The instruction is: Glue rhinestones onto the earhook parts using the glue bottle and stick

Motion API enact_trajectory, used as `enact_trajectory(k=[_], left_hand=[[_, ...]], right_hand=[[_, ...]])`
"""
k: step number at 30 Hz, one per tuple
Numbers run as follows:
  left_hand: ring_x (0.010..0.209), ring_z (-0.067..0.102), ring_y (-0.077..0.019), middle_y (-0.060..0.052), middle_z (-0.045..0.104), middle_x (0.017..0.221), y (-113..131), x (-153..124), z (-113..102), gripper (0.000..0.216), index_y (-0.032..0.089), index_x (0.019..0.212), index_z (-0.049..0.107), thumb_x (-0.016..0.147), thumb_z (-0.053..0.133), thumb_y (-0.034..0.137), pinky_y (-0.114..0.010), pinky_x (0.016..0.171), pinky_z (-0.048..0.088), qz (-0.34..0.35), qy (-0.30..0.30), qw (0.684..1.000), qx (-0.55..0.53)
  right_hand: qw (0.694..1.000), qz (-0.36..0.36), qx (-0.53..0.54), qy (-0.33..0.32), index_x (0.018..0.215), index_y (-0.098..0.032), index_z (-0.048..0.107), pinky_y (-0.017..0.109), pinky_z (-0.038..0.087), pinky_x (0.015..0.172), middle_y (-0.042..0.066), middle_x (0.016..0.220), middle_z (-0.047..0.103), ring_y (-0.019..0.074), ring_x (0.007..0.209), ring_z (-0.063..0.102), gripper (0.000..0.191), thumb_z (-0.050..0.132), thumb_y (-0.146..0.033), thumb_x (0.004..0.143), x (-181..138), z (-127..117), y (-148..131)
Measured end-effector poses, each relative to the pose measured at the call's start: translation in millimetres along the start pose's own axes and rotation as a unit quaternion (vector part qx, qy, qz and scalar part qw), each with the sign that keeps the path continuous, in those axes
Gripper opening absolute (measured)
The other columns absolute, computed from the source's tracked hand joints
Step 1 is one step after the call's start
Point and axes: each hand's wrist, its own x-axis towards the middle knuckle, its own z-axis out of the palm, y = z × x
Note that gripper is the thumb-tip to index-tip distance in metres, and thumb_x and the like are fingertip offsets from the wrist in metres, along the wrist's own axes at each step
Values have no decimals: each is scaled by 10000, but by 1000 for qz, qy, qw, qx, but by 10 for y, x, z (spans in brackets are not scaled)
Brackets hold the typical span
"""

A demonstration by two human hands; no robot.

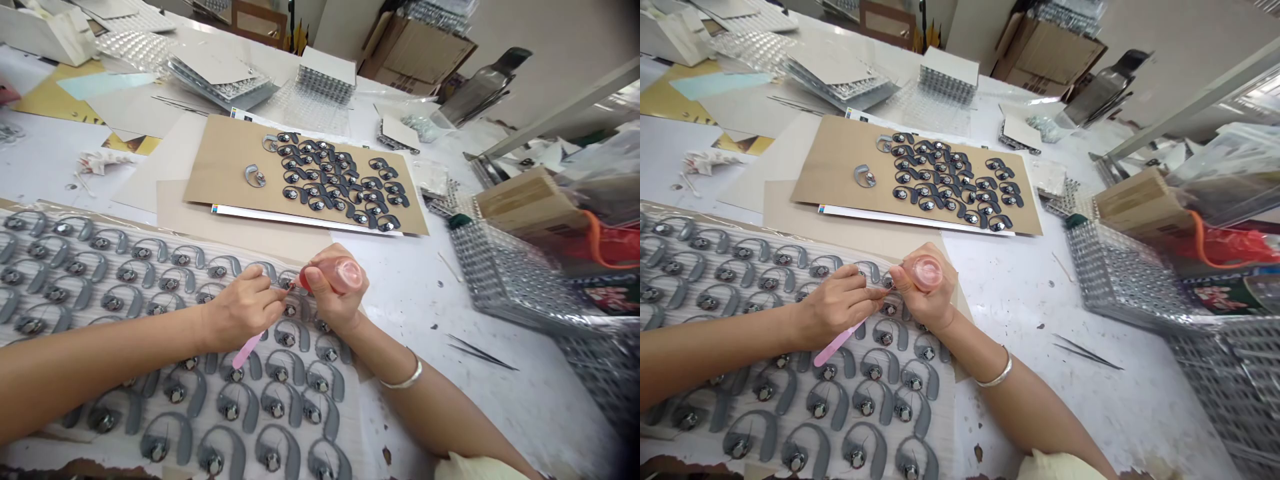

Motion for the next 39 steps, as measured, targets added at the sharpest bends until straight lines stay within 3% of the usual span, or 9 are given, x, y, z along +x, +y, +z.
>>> enact_trajectory(k=[12, 21, 39], left_hand=[[626, 500, -145, -52, 703, 795, 2, 13, -6, 233, 143, 649, 530, 876, 554, 100, -327, 644, 358, -1, 16, 1000, -6], [604, 481, -138, -58, 699, 807, -5, -7, 2, 226, 144, 654, 522, 874, 550, 98, -328, 650, 347, -1, 8, 1000, -9], [597, 455, -137, -52, 699, 791, -3, 9, 6, 246, 143, 628, 527, 868, 557, 102, -327, 632, 352, -2, 18, 1000, -3]], right_hand=[[999, 19, 0, 43, 767, -200, 585, 340, 491, 579, 22, 719, 556, 156, 618, 576, 131, 642, -316, 791, -33, -25, 76], [999, 31, 14, 10, 728, -206, 565, 316, 488, 548, 3, 678, 550, 143, 583, 573, 138, 648, -296, 792, -21, -7, 38], [1000, 2, 3, 11, 750, -206, 565, 324, 481, 562, 7, 676, 572, 147, 592, 576, 100, 649, -250, 780, -39, -22, 54]])
